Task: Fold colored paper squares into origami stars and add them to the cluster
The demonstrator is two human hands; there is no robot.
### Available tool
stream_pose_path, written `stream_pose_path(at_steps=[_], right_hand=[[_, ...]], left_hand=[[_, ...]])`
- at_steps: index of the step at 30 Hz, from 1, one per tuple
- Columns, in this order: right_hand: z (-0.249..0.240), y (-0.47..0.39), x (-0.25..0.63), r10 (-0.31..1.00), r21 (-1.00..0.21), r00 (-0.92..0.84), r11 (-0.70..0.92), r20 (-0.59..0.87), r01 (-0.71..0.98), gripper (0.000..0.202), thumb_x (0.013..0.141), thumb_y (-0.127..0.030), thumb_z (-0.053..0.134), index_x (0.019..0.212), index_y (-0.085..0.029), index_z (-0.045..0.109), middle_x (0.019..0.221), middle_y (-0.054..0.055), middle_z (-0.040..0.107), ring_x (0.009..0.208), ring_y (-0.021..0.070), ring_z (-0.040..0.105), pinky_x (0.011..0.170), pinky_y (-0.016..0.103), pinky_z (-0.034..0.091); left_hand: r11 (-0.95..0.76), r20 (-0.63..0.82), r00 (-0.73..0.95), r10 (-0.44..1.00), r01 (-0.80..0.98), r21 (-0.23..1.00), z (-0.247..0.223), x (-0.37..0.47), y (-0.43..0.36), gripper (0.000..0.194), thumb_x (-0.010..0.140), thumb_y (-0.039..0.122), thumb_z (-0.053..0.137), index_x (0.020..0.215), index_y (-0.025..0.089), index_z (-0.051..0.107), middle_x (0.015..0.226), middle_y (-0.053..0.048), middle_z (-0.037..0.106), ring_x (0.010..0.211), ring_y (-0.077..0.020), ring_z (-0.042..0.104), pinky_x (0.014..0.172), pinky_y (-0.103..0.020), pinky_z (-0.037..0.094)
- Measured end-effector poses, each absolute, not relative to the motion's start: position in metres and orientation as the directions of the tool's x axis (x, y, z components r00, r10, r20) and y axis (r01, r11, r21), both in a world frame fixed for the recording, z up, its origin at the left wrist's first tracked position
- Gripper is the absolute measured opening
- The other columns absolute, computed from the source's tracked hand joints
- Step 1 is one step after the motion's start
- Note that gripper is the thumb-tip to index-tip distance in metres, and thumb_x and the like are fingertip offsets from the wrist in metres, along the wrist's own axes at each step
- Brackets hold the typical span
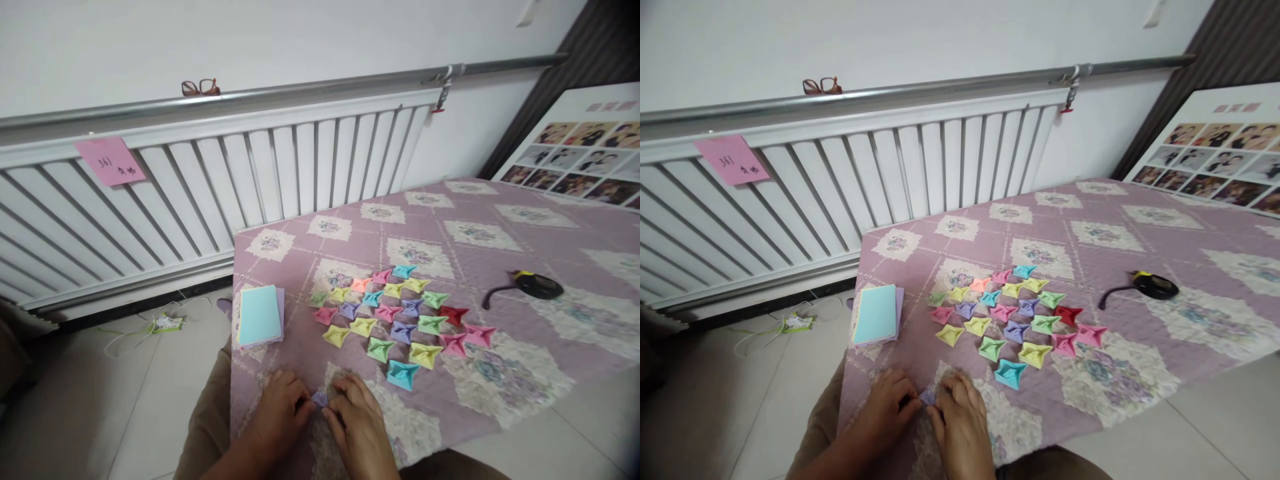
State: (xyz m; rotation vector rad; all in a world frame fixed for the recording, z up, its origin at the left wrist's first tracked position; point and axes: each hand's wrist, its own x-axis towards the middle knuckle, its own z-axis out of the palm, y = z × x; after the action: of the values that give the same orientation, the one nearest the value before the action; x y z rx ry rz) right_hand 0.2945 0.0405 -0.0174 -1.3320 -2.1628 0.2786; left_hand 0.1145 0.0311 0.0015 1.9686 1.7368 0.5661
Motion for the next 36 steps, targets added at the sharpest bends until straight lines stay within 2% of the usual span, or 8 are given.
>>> stream_pose_path(at_steps=[14,24,29,32,36], right_hand=[[-0.021,0.041,0.287,0.886,-0.452,-0.248,0.420,0.392,0.786,0.012,0.080,-0.018,0.059,0.071,-0.024,0.059,0.099,0.006,0.063,0.107,0.0289,0.055,0.091,0.047,0.044],[-0.019,0.041,0.284,0.903,-0.454,-0.242,0.394,0.356,0.799,0.012,0.077,-0.015,0.063,0.070,-0.024,0.058,0.098,0.004,0.063,0.104,0.0285,0.055,0.087,0.044,0.043],[-0.016,0.040,0.283,0.911,-0.445,-0.216,0.365,0.351,0.818,0.013,0.075,-0.014,0.064,0.072,-0.025,0.056,0.099,0.004,0.062,0.105,0.0283,0.055,0.085,0.043,0.043],[-0.013,0.040,0.284,0.912,-0.444,-0.222,0.368,0.346,0.817,0.012,0.076,-0.016,0.064,0.072,-0.024,0.056,0.098,0.004,0.063,0.104,0.0278,0.055,0.083,0.042,0.043],[-0.008,0.040,0.285,0.893,-0.432,-0.241,0.401,0.380,0.808,0.009,0.080,-0.020,0.060,0.072,-0.024,0.058,0.096,0.004,0.064,0.100,0.0258,0.058,0.083,0.040,0.044]], left_hand=[[-0.083,-0.078,0.129,0.989,0.896,0.436,0.008,0.117,0.041,0.012,0.085,0.028,0.063,0.075,0.020,0.063,0.086,0.000,0.062,0.087,-0.0203,0.052,0.076,-0.034,0.031],[-0.079,-0.104,0.130,0.986,0.915,0.395,0.012,0.118,0.045,0.016,0.084,0.032,0.064,0.075,0.019,0.063,0.087,-0.002,0.063,0.087,-0.0211,0.052,0.077,-0.034,0.031],[-0.102,-0.079,0.149,0.986,0.902,0.420,0.009,0.117,0.044,0.015,0.087,0.030,0.061,0.078,0.019,0.061,0.085,0.000,0.062,0.085,-0.0197,0.052,0.077,-0.034,0.031],[-0.184,-0.031,0.215,0.976,0.895,0.406,0.005,0.113,0.042,0.011,0.090,0.026,0.058,0.081,0.019,0.061,0.088,0.000,0.062,0.087,-0.0186,0.051,0.081,-0.033,0.031],[-0.481,0.098,0.474,0.875,0.832,0.276,-0.001,0.109,0.038,0.010,0.094,0.023,0.052,0.087,0.021,0.060,0.092,0.000,0.061,0.089,-0.0181,0.049,0.081,-0.033,0.031]])
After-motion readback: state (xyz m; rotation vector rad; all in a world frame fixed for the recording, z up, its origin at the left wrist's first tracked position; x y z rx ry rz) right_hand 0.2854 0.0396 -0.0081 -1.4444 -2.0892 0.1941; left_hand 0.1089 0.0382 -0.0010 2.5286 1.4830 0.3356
